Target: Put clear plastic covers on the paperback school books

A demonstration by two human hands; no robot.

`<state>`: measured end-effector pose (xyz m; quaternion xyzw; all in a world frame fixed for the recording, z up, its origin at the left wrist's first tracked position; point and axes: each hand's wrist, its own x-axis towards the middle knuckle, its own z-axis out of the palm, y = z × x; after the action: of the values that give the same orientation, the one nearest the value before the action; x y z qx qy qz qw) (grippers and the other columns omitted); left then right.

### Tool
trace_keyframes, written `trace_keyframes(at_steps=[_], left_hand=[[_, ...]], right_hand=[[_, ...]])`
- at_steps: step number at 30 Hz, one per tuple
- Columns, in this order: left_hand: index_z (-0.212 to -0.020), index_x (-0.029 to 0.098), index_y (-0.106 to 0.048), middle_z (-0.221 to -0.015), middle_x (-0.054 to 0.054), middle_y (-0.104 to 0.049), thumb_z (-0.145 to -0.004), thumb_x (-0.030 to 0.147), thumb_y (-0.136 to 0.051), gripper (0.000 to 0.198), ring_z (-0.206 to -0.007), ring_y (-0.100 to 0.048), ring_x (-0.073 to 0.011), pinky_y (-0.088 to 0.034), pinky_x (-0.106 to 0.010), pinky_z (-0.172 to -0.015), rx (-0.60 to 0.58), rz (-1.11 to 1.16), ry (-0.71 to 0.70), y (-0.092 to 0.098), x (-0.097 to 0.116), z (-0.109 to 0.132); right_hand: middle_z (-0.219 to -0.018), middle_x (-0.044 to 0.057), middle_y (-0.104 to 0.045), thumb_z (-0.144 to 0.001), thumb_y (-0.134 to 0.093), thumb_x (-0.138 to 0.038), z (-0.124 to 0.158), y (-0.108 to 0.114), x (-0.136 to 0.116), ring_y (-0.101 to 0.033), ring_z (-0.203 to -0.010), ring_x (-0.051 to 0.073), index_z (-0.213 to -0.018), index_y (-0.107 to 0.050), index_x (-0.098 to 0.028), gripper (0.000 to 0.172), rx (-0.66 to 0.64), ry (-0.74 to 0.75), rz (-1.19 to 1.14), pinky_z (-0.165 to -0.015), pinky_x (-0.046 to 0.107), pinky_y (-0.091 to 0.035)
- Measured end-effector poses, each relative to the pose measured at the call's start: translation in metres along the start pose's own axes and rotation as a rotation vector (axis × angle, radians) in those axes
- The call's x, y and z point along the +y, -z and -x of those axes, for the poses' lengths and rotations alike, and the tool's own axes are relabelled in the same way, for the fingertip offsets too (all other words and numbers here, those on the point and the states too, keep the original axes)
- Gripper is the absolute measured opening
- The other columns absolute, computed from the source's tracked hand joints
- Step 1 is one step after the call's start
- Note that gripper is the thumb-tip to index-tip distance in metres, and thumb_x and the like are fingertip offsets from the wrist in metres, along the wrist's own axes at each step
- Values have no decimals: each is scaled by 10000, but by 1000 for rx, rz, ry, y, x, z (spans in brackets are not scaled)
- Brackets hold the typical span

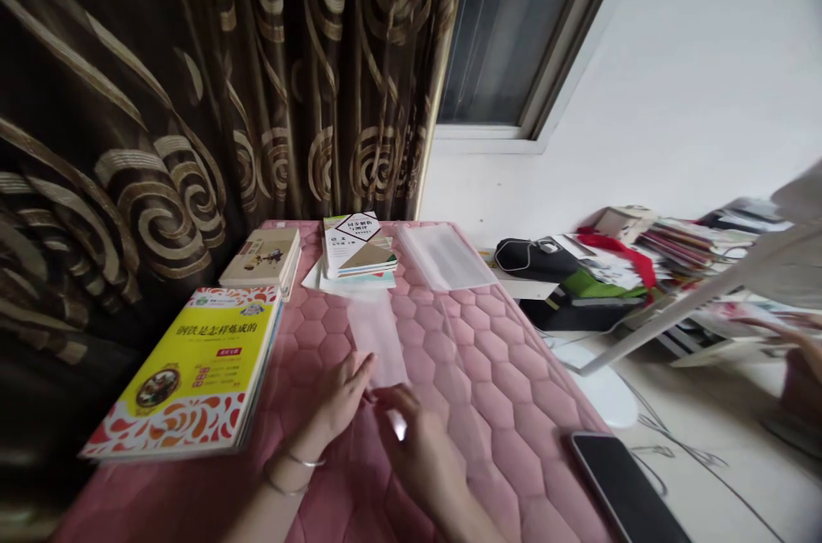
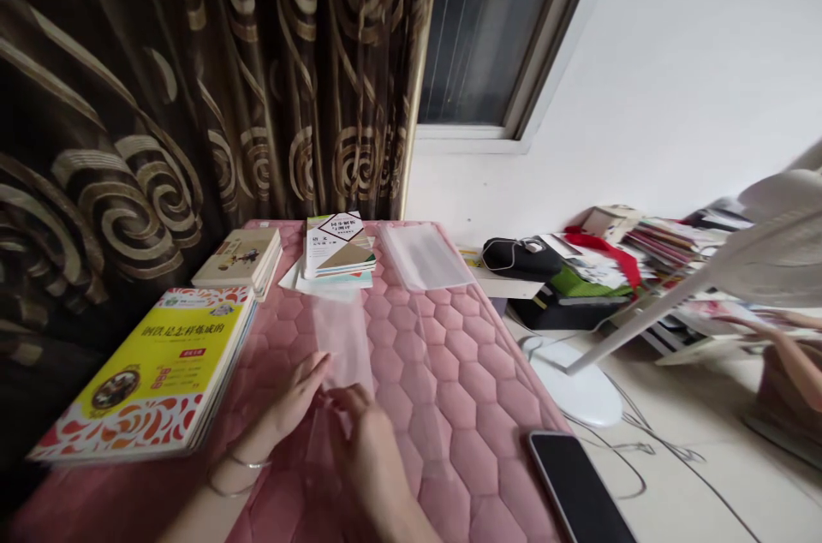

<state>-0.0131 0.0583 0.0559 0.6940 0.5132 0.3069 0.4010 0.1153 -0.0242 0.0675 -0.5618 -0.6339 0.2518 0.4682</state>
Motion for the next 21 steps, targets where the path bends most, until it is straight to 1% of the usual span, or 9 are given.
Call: trace_keyframes(at_steps=[2,4,7,8,10,13,16,19,21], left_hand=[[-904,172,-606,-696,1,-657,-837,313,-502,188,-697,-654,-167,-522,-273,-668,-16,62,111,5,3,-1],[-915,168,-552,-691,8,-647,-801,237,-515,139,-622,-646,-153,-512,-259,-596,30,91,185,14,-4,-1],[-961,200,-455,-663,39,-622,-821,226,-481,145,-489,-618,-134,-476,-231,-461,65,150,267,33,-24,0],[-956,212,-428,-645,52,-609,-829,228,-471,135,-457,-607,-131,-458,-220,-426,78,147,279,39,-30,2],[-933,228,-388,-634,66,-592,-842,209,-451,112,-433,-596,-125,-436,-200,-391,114,97,271,49,-37,5],[-902,237,-361,-631,69,-579,-857,163,-408,99,-421,-581,-111,-413,-178,-378,145,-1,248,57,-35,9],[-948,234,-377,-643,61,-582,-871,149,-384,115,-441,-581,-112,-414,-181,-400,162,-48,205,62,-29,11],[-1067,220,-403,-660,50,-598,-878,151,-392,202,-482,-596,-128,-439,-207,-453,207,-140,149,67,-33,13],[-1108,203,-425,-675,33,-619,-870,142,-417,246,-550,-627,-145,-465,-229,-516,247,-271,124,71,-42,16]], right_hand=[[-973,68,-685,-898,-464,-275,0,-7,-11,-673,-868,182,-985,-674,-232,231,-103,59,-38,-780,282,-539],[-981,79,-682,-919,-448,-314,-1,2,0,-670,-876,191,-989,-662,-222,243,-39,46,46,-773,292,-540],[-1027,165,-657,-896,-457,-379,-6,32,48,-655,-887,279,-1036,-634,-168,309,274,-56,477,-757,415,-527],[-1029,211,-644,-870,-481,-401,-7,43,66,-650,-873,316,-1072,-616,-127,366,339,-126,636,-736,456,-516],[-942,238,-650,-805,-561,-435,-10,59,96,-654,-813,334,-1111,-582,-65,481,319,-282,791,-681,444,-507],[-865,156,-694,-771,-570,-424,-14,70,118,-669,-747,272,-1135,-567,-98,489,186,-472,679,-644,350,-495],[-732,80,-705,-762,-498,-433,-17,86,118,-663,-678,233,-937,-653,-163,357,77,-526,482,-587,294,-467],[-593,61,-665,-736,-443,-516,-14,118,121,-628,-577,222,-686,-657,-191,392,92,-498,408,-526,288,-430],[-513,48,-629,-726,-416,-560,-8,141,130,-596,-503,219,-656,-657,-195,442,128,-527,418,-503,300,-414]])
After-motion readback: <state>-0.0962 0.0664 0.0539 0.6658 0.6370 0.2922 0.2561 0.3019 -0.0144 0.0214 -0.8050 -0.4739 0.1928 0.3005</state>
